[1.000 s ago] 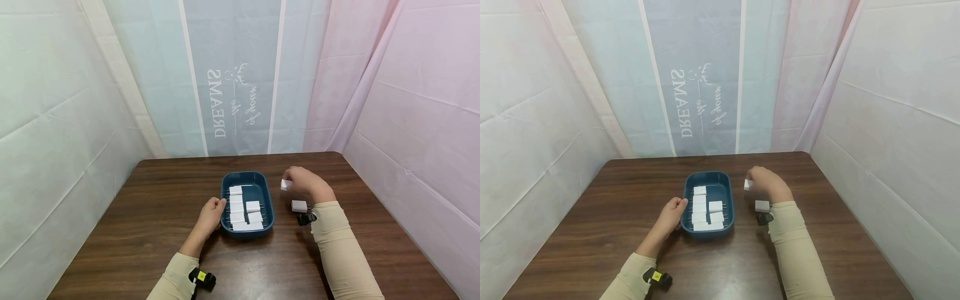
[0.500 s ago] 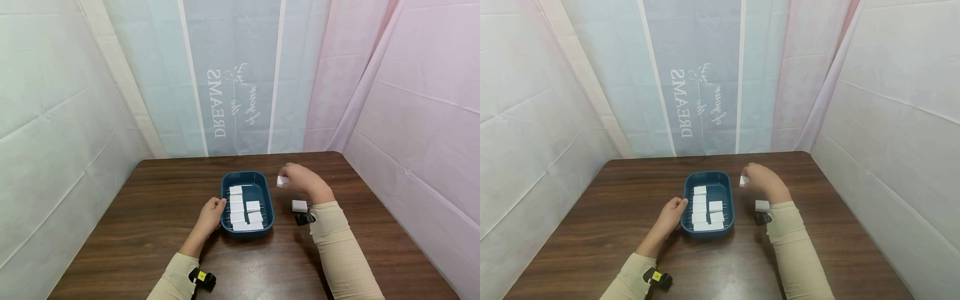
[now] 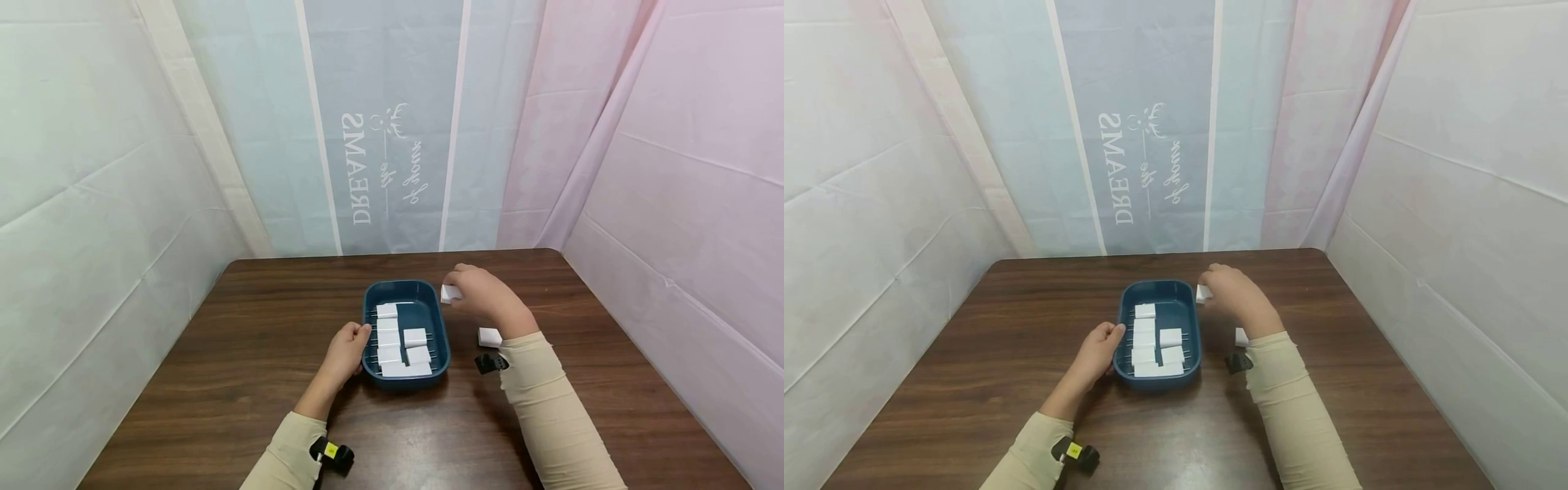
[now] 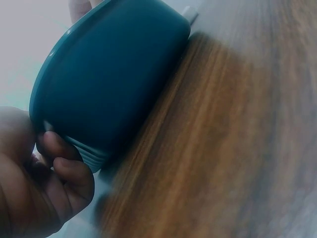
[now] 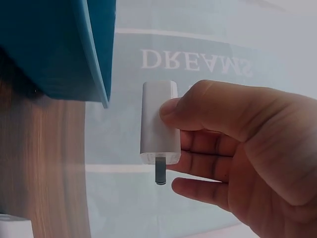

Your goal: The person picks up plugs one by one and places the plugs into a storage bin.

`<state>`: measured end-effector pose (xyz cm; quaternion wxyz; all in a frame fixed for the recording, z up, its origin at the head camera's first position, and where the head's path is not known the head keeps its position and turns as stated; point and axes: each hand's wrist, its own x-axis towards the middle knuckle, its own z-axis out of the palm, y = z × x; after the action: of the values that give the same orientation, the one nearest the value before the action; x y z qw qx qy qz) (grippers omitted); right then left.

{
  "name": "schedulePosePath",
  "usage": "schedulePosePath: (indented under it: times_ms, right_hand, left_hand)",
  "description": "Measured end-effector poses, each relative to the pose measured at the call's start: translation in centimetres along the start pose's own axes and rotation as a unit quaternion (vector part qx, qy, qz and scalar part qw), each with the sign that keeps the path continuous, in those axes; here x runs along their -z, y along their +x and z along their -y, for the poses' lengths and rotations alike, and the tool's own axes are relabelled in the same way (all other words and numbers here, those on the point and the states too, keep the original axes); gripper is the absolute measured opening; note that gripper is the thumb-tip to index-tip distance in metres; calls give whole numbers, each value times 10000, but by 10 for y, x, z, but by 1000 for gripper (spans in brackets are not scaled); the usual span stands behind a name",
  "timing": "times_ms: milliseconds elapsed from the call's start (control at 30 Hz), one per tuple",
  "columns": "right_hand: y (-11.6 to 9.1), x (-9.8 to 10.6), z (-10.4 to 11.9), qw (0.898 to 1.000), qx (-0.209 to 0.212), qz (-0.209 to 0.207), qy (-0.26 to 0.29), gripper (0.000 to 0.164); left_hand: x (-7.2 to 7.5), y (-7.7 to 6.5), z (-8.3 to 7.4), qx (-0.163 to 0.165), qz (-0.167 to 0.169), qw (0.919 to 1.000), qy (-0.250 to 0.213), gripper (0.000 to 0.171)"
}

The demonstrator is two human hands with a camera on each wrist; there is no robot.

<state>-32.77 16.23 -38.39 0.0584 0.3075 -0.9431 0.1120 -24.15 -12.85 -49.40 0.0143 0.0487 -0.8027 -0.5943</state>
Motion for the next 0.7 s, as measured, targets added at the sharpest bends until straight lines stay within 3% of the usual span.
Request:
schedulePosePath:
  times_ms: [267, 700]
  right_hand:
    - [8, -9, 10, 9998, 115, -42, -185, 20]
    - [17, -17, 30, 9959, 518, -138, -728, 31]
  left_hand:
    - [0, 1, 1, -3, -13, 10000, -11, 35]
    - [1, 0, 2, -24, -35, 10000, 29, 33]
